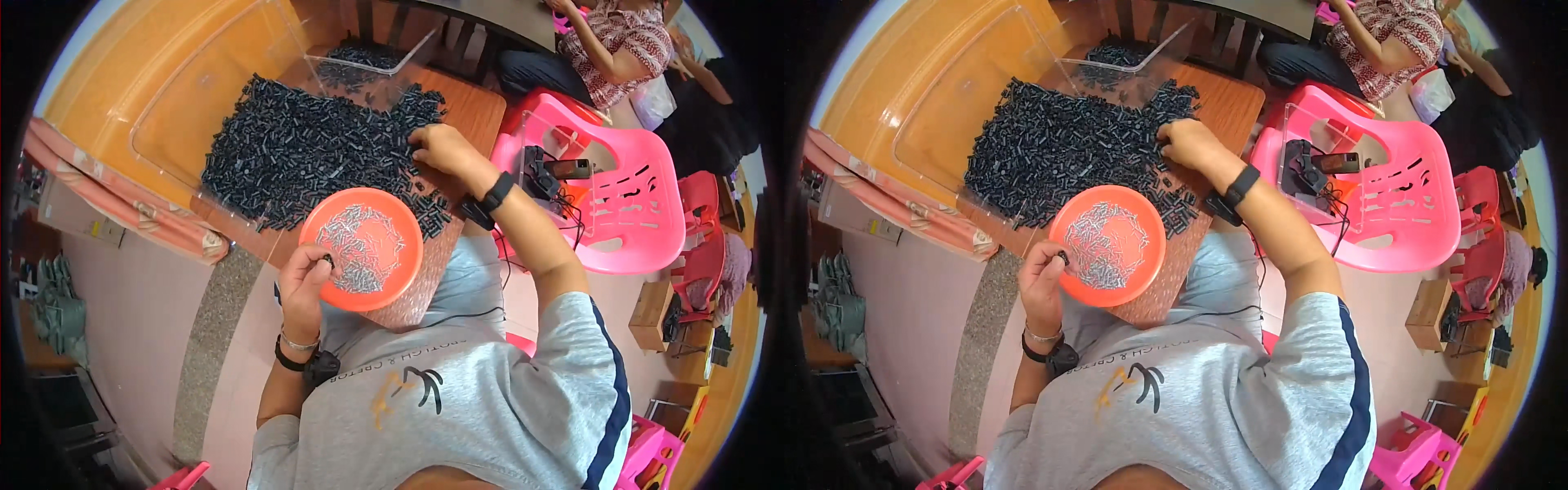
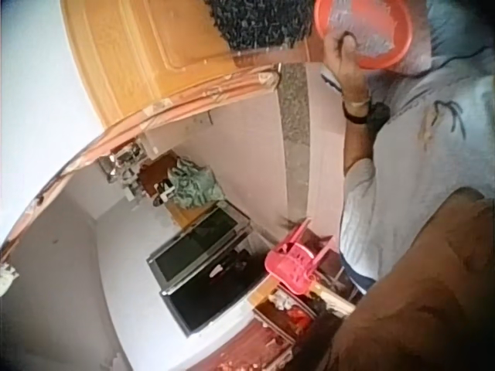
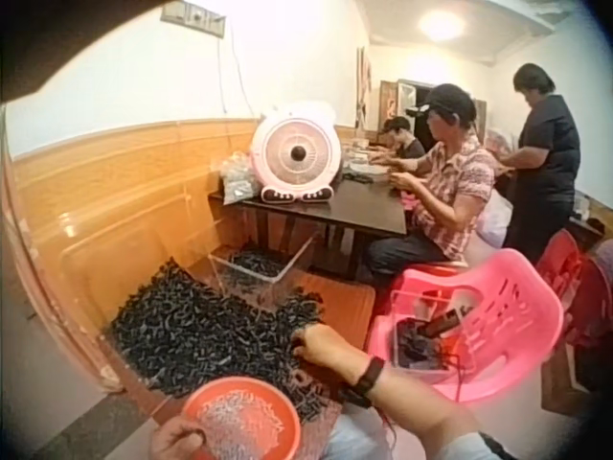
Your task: Assembling small metal pins into black plastic components manually.
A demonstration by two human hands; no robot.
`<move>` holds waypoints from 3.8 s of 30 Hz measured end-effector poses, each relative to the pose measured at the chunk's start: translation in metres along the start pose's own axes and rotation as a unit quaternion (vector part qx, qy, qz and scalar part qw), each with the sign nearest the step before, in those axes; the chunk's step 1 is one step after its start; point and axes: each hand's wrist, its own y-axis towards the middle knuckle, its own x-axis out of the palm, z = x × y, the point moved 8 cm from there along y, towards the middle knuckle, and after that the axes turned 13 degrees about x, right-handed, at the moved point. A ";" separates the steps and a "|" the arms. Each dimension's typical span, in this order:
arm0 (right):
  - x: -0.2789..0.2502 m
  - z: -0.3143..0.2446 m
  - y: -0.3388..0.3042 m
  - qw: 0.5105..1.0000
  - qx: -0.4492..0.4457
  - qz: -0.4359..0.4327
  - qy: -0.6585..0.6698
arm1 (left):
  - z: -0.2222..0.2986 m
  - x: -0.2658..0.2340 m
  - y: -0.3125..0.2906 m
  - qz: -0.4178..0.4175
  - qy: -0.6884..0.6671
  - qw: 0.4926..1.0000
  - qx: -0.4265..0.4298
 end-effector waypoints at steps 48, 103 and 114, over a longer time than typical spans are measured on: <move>0.008 -0.005 0.002 0.997 0.004 -0.048 0.060 | -0.039 -0.004 -0.003 0.017 -0.014 0.996 -0.091; 0.014 -0.016 0.016 0.998 -0.010 -0.022 0.058 | -0.044 0.000 -0.013 -0.004 -0.024 0.994 -0.109; 0.006 0.007 0.018 0.983 0.033 -0.061 0.171 | -0.048 -0.002 -0.013 0.002 -0.029 0.994 -0.110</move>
